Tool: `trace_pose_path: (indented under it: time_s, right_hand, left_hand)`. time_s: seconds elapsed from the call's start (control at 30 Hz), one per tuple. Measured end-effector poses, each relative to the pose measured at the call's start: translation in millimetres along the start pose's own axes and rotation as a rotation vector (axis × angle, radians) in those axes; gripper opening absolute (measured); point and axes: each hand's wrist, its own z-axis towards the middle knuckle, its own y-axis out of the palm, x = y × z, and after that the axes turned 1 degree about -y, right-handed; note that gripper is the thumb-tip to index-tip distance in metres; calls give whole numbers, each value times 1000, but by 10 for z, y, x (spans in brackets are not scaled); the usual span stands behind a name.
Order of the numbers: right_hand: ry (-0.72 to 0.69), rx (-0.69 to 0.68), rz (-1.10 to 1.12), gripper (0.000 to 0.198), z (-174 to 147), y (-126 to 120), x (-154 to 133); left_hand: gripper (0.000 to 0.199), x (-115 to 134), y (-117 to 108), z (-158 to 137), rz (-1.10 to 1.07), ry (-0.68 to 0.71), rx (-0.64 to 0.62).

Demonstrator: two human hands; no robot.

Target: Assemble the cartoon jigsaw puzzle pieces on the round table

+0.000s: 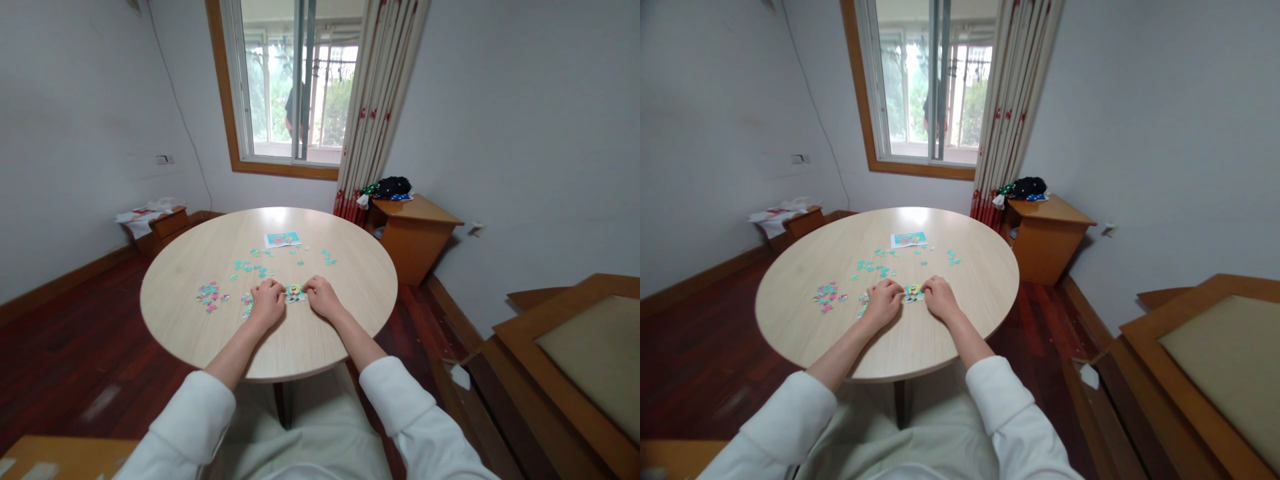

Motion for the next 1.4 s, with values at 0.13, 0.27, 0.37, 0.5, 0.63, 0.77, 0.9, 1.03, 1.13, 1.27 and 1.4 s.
trace_pose_path:
  time_s: [0.13, 0.27, 0.37, 0.5, 0.63, 0.77, 0.9, 1.03, 1.13, 1.27, 1.4]
  right_hand:
    - [-1, 25, 53, 28, 17, 18, 30]
    - [103, 82, 189, 30, 81, 33, 90]
    - [177, 107, 236, 30, 146, 36, 142]
    - [185, 104, 239, 28, 234, 46, 194]
    - [198, 94, 248, 27, 322, 66, 239]
    - [218, 82, 272, 27, 408, 74, 277]
    - [245, 92, 294, 27, 488, 64, 299]
    - [269, 125, 303, 26, 551, 61, 323]
    - [276, 155, 308, 26, 574, 69, 350]
    - [274, 188, 315, 25, 574, 80, 376]
    - [272, 210, 322, 25, 569, 74, 378]
  left_hand:
    - [24, -24, -53, 37, 4, -41, 22]
    - [27, -131, -175, 136, 31, -77, 44]
    - [26, -264, -282, 232, 59, -100, -41]
    - [27, -470, -401, 325, 68, -127, -67]
    - [25, -656, -495, 356, 64, -134, -86]
    - [25, -811, -571, 371, 45, -137, -93]
    - [26, -944, -634, 400, 31, -154, -75]
    - [25, -1041, -662, 419, 15, -177, -48]
    - [26, -1067, -645, 408, 12, -186, -8]
    - [28, -1021, -584, 344, 31, -190, 61]
    - [25, -925, -519, 254, 95, -115, 138]
